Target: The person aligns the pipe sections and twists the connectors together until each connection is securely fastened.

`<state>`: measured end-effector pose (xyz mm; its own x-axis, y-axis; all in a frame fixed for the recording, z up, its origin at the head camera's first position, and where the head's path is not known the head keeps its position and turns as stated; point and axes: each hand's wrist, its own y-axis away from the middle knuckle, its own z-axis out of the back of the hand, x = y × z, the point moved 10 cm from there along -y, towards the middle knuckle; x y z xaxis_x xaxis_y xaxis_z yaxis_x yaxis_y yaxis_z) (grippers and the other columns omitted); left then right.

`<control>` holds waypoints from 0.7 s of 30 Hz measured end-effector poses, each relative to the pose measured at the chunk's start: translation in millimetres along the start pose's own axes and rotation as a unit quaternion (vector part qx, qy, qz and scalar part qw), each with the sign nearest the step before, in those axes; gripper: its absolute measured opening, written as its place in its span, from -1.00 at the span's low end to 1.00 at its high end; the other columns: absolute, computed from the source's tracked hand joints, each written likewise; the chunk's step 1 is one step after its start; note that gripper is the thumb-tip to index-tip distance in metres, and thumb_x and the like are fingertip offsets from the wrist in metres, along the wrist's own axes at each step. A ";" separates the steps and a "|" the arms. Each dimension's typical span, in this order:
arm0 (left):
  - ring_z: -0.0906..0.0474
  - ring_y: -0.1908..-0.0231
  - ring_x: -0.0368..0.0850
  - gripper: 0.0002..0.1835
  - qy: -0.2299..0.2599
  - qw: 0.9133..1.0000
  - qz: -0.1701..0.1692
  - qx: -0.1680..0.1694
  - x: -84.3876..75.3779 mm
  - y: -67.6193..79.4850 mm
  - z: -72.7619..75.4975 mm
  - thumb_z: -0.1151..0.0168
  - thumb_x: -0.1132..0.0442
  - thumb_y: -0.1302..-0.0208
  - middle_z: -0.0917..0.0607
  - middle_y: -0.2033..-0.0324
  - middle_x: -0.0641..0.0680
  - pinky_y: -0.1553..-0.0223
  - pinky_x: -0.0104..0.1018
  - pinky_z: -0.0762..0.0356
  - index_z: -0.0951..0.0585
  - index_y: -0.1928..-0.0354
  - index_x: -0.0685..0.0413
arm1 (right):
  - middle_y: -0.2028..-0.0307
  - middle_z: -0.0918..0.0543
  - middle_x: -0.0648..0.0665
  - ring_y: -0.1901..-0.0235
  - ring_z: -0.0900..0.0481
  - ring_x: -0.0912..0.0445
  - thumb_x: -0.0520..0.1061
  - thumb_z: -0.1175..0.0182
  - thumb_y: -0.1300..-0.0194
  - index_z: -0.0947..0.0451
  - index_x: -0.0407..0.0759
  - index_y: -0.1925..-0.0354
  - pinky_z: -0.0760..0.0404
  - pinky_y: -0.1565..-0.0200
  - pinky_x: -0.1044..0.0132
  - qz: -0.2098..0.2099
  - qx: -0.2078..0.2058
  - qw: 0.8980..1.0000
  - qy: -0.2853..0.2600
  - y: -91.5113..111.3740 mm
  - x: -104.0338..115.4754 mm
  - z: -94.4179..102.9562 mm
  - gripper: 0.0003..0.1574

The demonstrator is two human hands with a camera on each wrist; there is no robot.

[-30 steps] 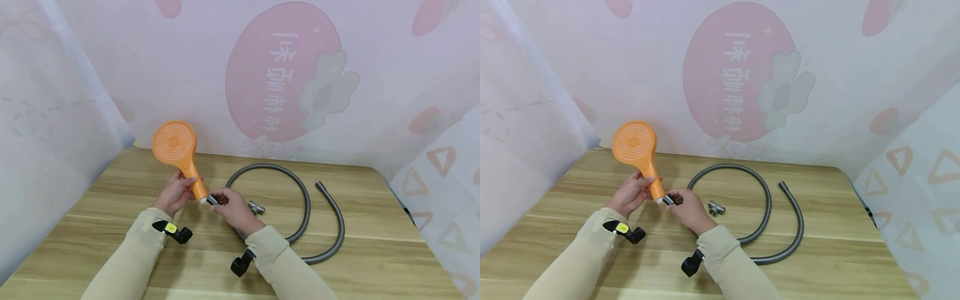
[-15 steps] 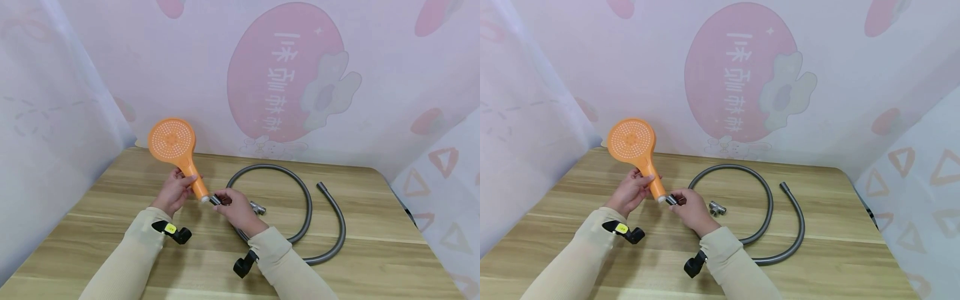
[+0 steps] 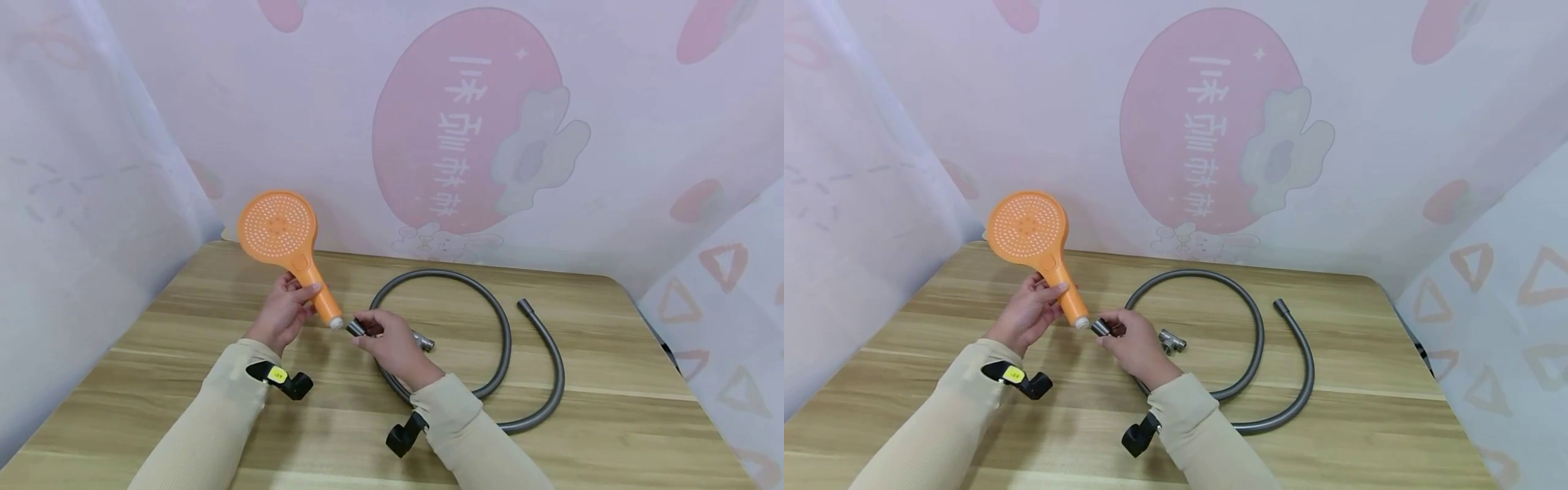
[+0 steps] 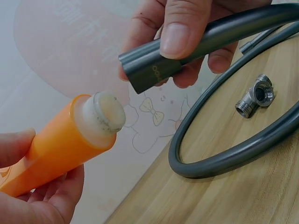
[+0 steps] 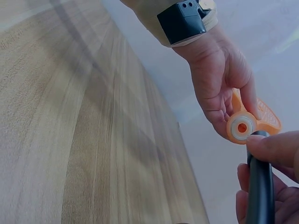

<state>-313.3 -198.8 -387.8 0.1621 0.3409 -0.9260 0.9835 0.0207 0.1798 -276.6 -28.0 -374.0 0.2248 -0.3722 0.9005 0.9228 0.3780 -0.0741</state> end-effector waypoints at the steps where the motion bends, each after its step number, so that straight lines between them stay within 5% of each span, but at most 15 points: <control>1: -0.44 0.05 -0.22 -0.34 -0.001 1.000 -0.001 -0.001 -0.9 0.5 -0.2 -0.04 0.42 -0.40 -0.33 -0.04 -0.03 0.13 -0.39 -0.48 0.05 -0.39 0.06 | 0.14 -0.64 -0.10 0.16 -0.54 0.09 -0.29 -0.29 -0.22 -0.56 -0.25 -0.08 -0.56 0.14 0.27 -0.002 -0.001 1.000 -0.002 0.8 0.2 0.6 -0.58; 21: -0.36 -0.01 -0.16 -0.24 -0.001 1.000 -0.016 -0.021 -9.2 7.7 -7.9 -0.05 0.44 -0.38 -0.30 -0.04 -0.02 0.09 -0.36 -0.46 0.12 -0.45 0.02 | 0.11 -0.62 -0.06 0.13 -0.55 0.09 -0.25 -0.30 -0.22 -0.53 -0.21 -0.08 -0.57 0.09 0.21 -0.015 0.000 1.000 0.019 8.6 8.3 12.2 -0.56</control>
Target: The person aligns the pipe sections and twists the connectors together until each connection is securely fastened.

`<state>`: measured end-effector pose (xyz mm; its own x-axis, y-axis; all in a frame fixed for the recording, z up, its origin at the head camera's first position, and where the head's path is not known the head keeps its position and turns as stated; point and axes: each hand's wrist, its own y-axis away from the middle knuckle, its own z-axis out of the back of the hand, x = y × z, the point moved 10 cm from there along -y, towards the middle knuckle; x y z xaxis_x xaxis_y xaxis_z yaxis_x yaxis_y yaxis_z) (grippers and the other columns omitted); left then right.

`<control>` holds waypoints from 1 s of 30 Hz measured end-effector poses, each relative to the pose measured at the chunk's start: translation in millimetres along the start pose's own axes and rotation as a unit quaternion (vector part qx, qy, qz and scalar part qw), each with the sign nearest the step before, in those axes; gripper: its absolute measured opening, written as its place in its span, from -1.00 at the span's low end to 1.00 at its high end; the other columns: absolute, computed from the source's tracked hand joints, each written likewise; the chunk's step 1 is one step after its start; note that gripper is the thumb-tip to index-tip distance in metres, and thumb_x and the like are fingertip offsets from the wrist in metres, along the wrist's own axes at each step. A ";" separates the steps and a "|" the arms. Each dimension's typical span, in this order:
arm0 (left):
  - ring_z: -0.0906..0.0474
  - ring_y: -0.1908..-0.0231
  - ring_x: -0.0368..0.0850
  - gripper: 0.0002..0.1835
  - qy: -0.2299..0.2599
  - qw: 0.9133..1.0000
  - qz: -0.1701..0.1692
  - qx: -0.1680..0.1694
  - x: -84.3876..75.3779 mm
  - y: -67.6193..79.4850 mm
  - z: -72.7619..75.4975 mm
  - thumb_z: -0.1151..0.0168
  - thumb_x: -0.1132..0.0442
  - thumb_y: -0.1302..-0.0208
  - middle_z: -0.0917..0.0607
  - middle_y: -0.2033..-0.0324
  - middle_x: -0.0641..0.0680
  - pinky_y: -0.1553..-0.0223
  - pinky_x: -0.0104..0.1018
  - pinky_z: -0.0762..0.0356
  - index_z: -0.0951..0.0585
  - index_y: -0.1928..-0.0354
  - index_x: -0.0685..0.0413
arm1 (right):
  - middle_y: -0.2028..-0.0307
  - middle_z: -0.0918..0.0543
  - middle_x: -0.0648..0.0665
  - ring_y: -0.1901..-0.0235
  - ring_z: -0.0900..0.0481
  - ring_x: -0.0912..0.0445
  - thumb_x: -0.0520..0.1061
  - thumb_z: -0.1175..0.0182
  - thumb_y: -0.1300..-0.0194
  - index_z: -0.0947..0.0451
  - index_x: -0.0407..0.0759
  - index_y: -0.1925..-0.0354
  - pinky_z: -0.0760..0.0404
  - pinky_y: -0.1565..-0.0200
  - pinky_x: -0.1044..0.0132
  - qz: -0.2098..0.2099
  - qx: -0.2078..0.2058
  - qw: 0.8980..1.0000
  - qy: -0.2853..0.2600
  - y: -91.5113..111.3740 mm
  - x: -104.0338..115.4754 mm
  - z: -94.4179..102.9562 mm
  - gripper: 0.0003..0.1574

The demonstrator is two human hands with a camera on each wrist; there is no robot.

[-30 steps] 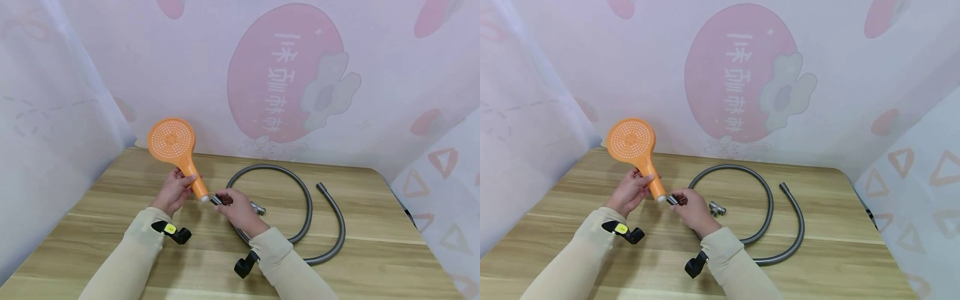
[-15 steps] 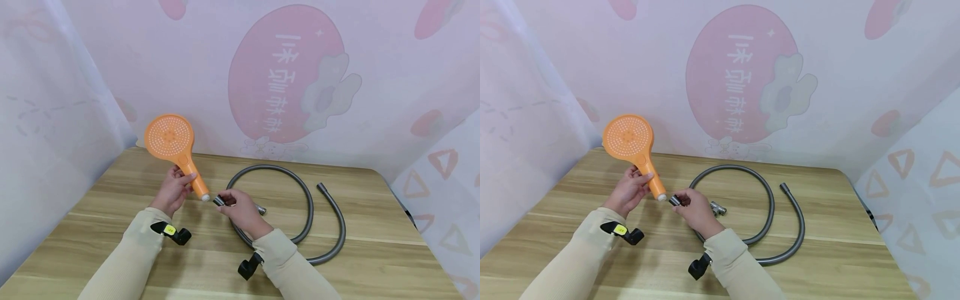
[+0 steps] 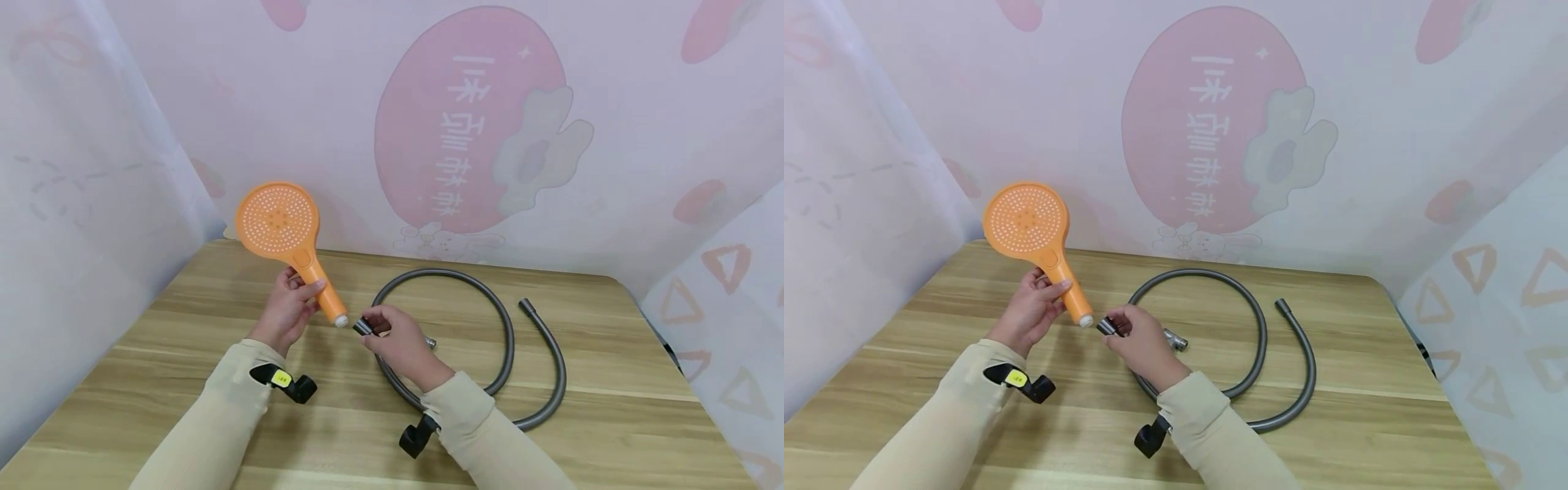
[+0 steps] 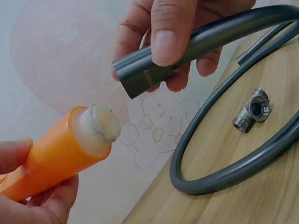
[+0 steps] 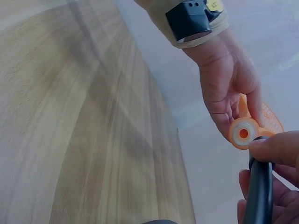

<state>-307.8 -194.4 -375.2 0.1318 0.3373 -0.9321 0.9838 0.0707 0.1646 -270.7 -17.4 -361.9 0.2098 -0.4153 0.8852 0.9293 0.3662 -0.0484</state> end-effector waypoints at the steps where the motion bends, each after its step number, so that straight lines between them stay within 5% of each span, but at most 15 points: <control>1: -0.36 -0.01 -0.16 -0.24 -0.001 1.000 0.000 -0.001 -0.3 0.6 -0.7 -0.05 0.44 -0.38 -0.30 -0.04 -0.03 0.09 -0.36 -0.46 0.12 -0.45 0.02 | 0.10 -0.61 -0.07 0.13 -0.55 0.08 -0.25 -0.31 -0.21 -0.52 -0.21 -0.09 -0.58 0.09 0.21 0.001 0.000 1.000 -0.002 0.7 0.0 0.8 -0.54; 30: -0.35 -0.01 -0.11 -0.27 0.023 0.999 -0.023 -0.013 -10.4 9.1 -18.6 -0.04 0.49 -0.35 -0.30 -0.01 -0.01 0.07 -0.30 -0.44 0.08 -0.41 0.00 | 0.21 -0.62 -0.08 0.21 -0.56 0.09 -0.32 -0.32 -0.14 -0.50 -0.24 0.07 -0.57 0.17 0.27 0.032 0.035 0.998 0.037 5.8 15.2 13.3 -0.64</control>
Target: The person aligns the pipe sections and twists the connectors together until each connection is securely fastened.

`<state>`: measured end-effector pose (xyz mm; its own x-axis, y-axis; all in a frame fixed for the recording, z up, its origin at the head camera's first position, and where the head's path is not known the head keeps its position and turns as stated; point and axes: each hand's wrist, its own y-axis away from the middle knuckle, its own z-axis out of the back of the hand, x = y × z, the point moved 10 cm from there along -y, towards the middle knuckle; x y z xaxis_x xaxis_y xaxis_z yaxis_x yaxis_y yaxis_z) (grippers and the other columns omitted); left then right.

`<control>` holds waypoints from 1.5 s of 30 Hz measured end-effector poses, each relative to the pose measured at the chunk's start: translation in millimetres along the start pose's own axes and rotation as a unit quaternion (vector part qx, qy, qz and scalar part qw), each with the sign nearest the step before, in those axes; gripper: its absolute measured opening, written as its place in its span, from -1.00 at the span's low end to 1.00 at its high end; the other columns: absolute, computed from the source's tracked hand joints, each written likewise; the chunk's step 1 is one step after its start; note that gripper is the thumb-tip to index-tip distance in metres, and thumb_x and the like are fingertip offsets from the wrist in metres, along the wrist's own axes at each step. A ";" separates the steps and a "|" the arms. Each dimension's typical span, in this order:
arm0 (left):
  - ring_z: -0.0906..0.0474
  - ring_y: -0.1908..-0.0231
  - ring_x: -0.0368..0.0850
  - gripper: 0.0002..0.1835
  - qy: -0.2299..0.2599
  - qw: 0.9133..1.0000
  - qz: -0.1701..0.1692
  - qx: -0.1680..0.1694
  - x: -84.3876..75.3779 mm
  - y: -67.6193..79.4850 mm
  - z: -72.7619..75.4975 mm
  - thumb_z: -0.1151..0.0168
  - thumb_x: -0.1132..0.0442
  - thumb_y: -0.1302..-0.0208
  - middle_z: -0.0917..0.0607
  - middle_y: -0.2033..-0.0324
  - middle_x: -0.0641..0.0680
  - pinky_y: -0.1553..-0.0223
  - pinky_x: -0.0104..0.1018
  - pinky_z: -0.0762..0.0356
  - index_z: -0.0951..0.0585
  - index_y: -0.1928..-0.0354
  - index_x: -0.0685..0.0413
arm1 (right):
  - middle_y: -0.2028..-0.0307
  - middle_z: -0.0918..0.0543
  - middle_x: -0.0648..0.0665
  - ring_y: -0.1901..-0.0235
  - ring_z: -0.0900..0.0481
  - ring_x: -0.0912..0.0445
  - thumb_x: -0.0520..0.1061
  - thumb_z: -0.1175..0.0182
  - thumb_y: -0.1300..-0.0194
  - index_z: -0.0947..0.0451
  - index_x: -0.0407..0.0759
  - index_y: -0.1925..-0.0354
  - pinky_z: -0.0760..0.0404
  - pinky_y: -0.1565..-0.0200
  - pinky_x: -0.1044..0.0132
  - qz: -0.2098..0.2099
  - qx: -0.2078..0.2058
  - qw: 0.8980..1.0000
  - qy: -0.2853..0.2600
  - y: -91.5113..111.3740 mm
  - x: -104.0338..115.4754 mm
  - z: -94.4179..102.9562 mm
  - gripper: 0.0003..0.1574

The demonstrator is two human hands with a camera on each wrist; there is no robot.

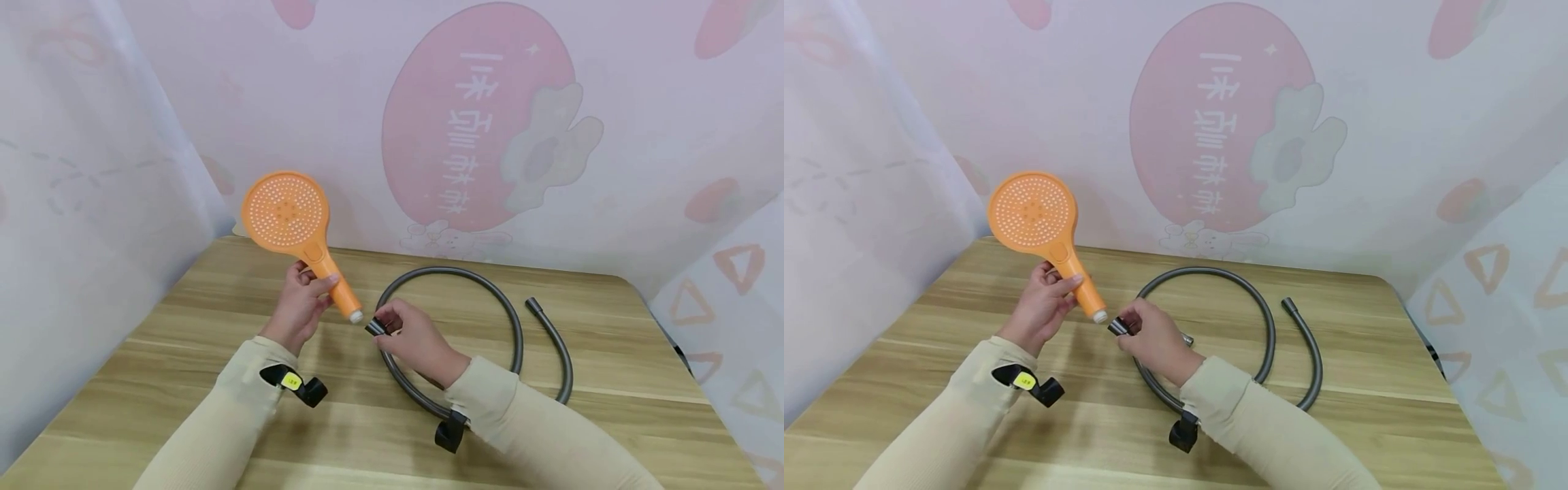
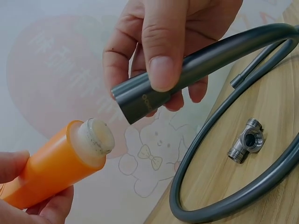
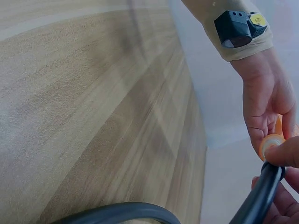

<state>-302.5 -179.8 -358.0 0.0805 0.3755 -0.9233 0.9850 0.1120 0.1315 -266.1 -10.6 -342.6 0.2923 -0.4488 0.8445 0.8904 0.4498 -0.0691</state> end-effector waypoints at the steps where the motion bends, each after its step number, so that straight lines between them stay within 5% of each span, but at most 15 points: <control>1: -0.35 -0.01 -0.11 -0.27 0.002 1.000 0.000 0.000 -0.2 0.2 -0.5 -0.04 0.49 -0.35 -0.30 -0.01 -0.01 0.07 -0.29 -0.44 0.07 -0.40 -0.01 | 0.21 -0.62 -0.08 0.21 -0.56 0.09 -0.32 -0.33 -0.14 -0.50 -0.24 0.07 -0.57 0.17 0.27 -0.002 0.000 1.000 -0.001 -0.2 -0.1 0.7 -0.64; 45: -0.38 0.00 -0.10 -0.30 0.008 1.000 -0.006 -0.018 -4.2 0.6 -12.0 -0.06 0.52 -0.33 -0.30 0.02 0.00 0.05 -0.27 -0.49 0.04 -0.35 0.02 | 0.26 -0.64 -0.15 0.28 -0.59 0.11 -0.36 -0.34 -0.08 -0.52 -0.29 0.13 -0.59 0.18 0.28 -0.030 -0.037 0.998 -0.049 -8.1 -0.2 14.6 -0.66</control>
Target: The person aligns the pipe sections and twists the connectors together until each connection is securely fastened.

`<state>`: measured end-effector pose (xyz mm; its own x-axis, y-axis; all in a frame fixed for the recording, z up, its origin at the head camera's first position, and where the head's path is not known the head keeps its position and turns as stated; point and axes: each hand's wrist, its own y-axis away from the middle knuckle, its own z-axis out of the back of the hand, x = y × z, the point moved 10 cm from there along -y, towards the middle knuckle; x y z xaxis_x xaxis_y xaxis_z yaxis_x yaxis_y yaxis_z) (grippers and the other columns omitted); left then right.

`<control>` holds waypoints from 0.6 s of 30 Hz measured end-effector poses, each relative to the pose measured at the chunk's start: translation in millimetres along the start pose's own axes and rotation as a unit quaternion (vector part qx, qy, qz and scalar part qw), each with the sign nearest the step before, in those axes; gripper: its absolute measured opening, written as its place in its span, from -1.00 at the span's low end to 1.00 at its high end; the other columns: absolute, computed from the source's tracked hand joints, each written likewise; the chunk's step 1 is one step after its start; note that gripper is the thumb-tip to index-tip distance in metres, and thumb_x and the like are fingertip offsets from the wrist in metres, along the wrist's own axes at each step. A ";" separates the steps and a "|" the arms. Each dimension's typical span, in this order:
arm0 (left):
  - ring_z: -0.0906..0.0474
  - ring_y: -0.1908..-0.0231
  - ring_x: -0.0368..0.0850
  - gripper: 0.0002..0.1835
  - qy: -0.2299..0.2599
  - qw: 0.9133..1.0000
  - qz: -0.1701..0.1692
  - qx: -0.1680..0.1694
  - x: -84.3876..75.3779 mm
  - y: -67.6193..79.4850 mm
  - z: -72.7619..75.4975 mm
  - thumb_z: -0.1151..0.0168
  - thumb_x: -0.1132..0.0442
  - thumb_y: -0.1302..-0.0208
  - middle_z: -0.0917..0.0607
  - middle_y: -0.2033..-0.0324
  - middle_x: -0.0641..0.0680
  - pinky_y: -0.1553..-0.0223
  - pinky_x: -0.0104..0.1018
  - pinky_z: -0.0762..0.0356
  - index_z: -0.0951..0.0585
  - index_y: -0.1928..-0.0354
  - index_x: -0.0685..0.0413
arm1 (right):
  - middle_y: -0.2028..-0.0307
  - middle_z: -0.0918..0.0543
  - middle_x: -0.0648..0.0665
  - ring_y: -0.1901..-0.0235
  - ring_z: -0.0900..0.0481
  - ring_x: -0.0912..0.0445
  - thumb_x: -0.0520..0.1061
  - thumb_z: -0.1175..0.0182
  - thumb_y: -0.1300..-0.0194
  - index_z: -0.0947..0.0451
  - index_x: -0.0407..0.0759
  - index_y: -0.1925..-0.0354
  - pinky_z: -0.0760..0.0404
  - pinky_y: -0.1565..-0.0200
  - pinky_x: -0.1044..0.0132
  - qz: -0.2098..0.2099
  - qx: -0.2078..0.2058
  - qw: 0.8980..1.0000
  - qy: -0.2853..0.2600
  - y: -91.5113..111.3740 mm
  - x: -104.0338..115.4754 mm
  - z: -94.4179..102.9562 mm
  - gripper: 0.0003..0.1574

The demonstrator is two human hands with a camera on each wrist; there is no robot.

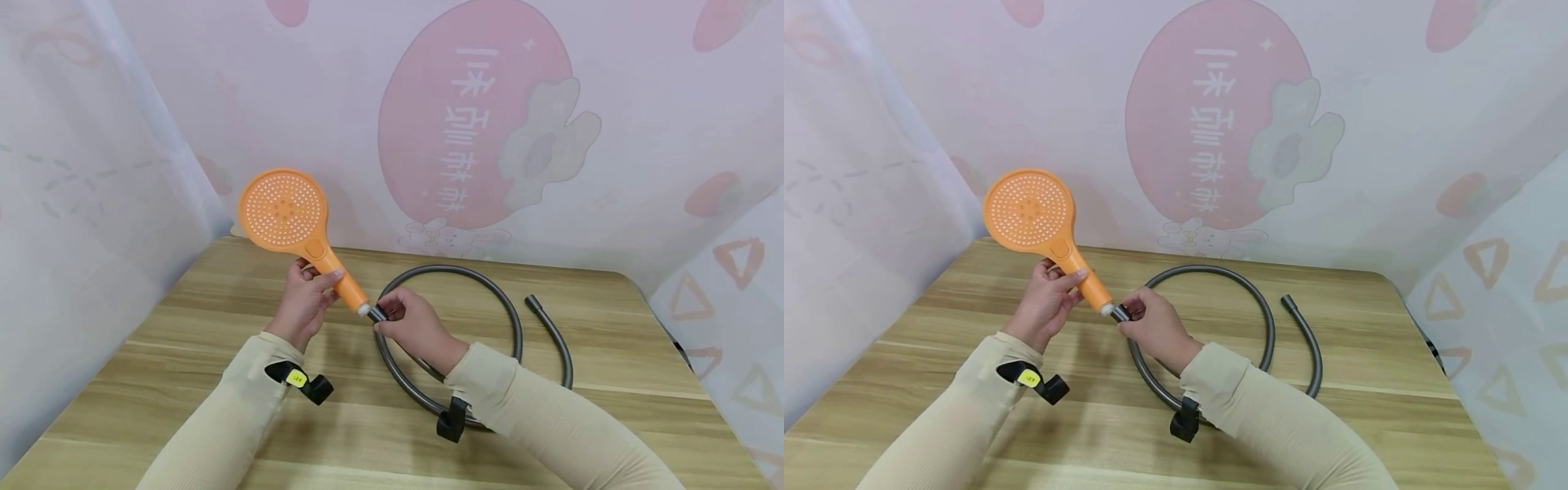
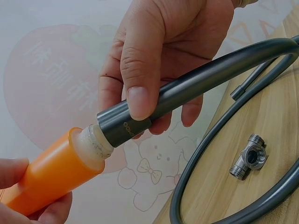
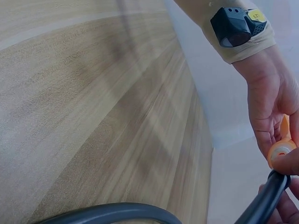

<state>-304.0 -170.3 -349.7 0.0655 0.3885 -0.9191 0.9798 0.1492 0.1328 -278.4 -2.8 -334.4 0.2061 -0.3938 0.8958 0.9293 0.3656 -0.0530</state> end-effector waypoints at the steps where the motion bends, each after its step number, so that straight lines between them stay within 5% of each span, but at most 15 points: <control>1: -0.38 0.00 -0.10 -0.31 0.001 1.000 0.000 0.000 0.4 -0.9 -0.1 -0.06 0.52 -0.33 -0.30 0.02 0.00 0.05 -0.27 -0.49 0.03 -0.35 0.02 | 0.26 -0.64 -0.14 0.28 -0.59 0.11 -0.36 -0.34 -0.08 -0.52 -0.29 0.13 -0.59 0.19 0.28 0.001 0.000 1.000 0.000 -0.7 -0.4 0.1 -0.66; 18: -0.39 0.00 -0.09 -0.30 0.002 1.000 -0.004 -0.007 0.3 0.5 -1.1 -0.07 0.51 -0.33 -0.30 0.03 0.02 0.07 -0.29 -0.50 0.03 -0.35 0.01 | 0.26 -0.63 -0.15 0.28 -0.58 0.11 -0.36 -0.35 -0.08 -0.51 -0.28 0.15 -0.60 0.18 0.28 0.005 0.002 1.000 0.001 0.3 -1.1 -0.3 -0.66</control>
<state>-303.8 -169.1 -349.6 0.0565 0.3907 -0.9188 0.9775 0.1656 0.1305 -278.3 -2.6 -335.5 0.2168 -0.3920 0.8941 0.9256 0.3737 -0.0606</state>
